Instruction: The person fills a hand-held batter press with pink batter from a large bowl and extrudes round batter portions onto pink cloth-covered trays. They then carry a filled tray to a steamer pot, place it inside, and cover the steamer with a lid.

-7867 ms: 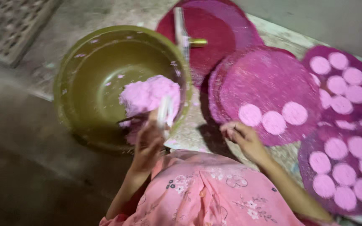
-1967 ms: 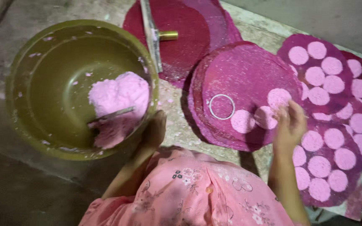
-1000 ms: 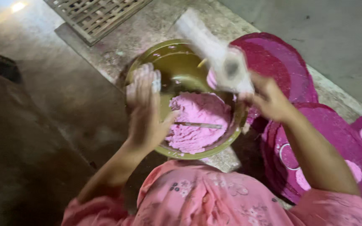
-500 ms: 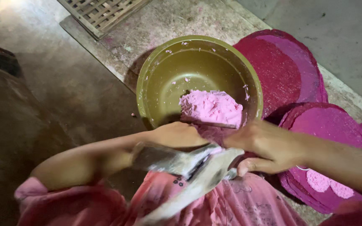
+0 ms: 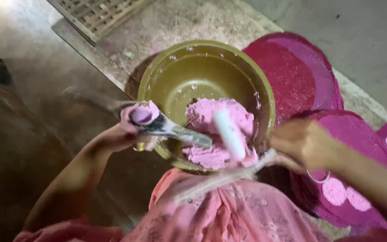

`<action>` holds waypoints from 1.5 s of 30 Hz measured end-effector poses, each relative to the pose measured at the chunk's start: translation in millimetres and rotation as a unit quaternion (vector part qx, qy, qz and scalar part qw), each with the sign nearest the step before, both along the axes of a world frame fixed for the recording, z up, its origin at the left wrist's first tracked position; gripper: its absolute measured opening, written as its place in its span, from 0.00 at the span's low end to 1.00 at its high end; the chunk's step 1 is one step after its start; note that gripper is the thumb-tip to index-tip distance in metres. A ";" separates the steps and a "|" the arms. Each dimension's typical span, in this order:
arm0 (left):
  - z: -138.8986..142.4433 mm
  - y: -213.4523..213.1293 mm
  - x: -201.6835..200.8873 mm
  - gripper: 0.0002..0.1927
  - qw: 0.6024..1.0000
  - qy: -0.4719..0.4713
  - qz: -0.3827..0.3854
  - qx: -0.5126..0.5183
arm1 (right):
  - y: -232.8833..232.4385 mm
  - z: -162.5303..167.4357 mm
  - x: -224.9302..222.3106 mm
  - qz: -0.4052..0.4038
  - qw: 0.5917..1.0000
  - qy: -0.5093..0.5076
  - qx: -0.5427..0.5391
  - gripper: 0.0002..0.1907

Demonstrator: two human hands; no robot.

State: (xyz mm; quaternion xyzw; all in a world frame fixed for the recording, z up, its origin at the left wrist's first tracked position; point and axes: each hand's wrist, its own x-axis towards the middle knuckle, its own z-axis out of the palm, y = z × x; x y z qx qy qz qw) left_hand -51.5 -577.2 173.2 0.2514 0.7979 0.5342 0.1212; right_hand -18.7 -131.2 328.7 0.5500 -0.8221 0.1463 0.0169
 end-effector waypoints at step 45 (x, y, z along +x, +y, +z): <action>15.9 122.8 -48.8 0.55 0.840 0.264 0.241 -0.409 | -58.4 -161.9 20.9 -0.217 0.894 -0.297 -0.255 0.21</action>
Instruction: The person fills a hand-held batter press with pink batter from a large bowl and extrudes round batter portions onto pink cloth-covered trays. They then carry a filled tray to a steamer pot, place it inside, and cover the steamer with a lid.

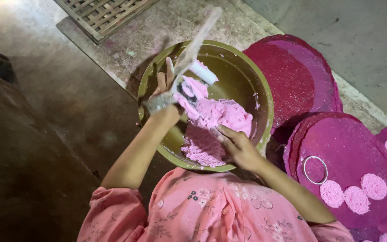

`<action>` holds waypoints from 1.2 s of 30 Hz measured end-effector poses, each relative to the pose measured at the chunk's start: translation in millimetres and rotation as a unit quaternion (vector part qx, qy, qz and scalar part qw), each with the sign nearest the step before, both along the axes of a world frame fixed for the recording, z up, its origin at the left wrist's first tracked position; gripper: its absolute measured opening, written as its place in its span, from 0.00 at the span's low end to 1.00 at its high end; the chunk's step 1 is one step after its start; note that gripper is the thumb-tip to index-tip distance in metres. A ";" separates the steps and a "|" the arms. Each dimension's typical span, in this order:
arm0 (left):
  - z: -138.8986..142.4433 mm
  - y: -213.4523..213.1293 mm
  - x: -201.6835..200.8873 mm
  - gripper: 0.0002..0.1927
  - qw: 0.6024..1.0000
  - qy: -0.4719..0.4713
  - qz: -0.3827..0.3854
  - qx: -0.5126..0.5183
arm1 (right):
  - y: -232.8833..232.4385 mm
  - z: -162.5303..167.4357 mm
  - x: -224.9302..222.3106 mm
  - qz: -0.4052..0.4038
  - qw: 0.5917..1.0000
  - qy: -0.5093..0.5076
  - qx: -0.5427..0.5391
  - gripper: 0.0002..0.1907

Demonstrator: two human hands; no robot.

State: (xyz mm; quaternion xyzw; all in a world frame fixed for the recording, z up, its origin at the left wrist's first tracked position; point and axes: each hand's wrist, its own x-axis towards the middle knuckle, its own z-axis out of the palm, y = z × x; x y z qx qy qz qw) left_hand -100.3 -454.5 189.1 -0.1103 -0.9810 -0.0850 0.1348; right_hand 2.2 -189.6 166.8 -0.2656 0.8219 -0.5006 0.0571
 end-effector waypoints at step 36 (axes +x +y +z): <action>-42.1 -31.7 17.3 0.24 0.944 0.194 -0.049 0.261 | -13.7 21.8 -24.6 0.196 0.817 -0.053 0.540 0.13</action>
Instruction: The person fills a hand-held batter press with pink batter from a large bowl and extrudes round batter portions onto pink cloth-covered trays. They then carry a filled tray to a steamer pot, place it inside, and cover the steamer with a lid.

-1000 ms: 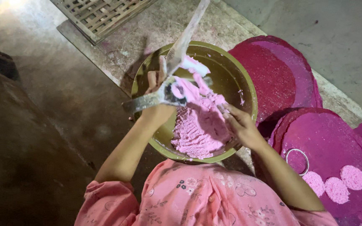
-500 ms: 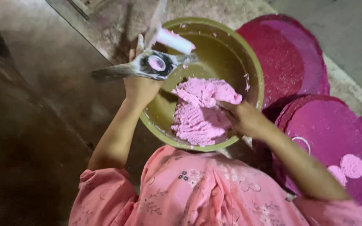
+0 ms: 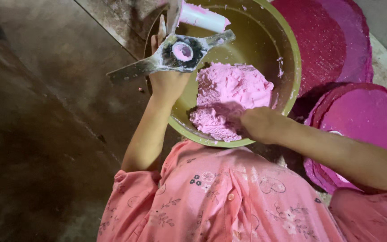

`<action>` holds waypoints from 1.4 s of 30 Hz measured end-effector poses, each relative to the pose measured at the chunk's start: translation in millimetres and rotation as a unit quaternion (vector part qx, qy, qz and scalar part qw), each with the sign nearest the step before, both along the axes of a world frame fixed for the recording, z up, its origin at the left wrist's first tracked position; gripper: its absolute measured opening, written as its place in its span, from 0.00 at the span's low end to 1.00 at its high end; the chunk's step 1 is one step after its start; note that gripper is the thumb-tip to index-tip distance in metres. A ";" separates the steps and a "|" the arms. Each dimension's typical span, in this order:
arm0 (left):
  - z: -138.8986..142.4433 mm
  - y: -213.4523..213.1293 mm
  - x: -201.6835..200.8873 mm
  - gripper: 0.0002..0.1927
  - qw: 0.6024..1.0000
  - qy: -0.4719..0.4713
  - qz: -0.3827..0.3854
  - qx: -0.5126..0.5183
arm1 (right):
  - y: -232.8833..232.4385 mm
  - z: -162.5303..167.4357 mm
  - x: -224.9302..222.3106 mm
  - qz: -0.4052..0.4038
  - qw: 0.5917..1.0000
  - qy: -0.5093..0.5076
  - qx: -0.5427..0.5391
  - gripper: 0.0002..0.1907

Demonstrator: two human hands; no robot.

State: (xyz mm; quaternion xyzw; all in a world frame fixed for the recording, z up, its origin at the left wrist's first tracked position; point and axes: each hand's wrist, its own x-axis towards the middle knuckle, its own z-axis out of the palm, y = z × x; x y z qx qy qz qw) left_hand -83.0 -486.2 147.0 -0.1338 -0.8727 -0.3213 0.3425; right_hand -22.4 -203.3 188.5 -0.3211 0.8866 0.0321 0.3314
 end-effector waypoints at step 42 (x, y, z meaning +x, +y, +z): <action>47.4 56.1 30.8 0.17 0.901 -0.327 -0.264 0.108 | 10.9 191.3 3.7 0.090 0.928 0.357 -0.058 0.12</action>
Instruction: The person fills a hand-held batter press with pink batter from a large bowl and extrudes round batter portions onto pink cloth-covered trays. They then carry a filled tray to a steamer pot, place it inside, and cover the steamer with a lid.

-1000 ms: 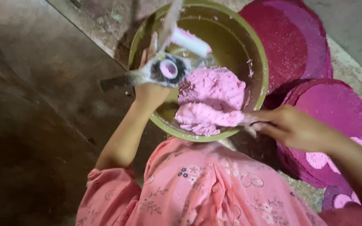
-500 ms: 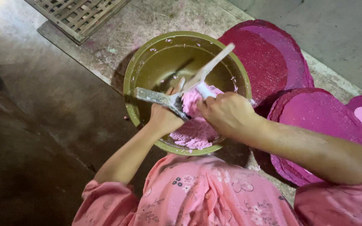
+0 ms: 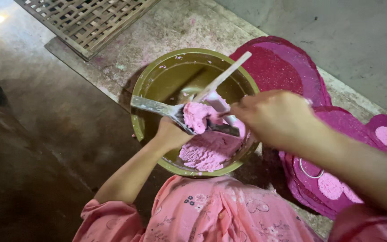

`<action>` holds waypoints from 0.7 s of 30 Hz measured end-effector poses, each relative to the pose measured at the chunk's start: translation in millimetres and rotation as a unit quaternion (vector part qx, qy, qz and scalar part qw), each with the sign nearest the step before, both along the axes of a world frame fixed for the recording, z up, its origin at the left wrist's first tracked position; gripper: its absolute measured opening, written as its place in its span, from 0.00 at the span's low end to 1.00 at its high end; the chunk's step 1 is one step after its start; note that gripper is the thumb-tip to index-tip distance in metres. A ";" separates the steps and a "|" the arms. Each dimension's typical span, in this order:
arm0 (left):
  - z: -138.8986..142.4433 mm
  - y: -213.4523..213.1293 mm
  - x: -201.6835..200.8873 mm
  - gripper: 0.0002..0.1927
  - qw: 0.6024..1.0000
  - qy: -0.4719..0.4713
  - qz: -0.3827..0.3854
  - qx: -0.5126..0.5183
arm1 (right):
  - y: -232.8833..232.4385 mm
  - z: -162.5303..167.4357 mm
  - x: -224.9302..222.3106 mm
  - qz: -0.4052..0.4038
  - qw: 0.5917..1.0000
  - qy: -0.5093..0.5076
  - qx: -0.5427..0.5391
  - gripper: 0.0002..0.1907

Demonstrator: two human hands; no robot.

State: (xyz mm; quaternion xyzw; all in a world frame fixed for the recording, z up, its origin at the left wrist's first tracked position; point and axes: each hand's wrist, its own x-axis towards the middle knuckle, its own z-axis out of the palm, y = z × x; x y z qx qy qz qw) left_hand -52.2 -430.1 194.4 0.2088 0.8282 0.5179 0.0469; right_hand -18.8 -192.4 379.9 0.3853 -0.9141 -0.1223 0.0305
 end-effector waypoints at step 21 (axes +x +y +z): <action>12.6 -23.6 4.9 0.39 0.992 0.120 0.007 0.040 | -15.4 55.2 -9.0 -0.168 0.976 -0.124 0.058 0.15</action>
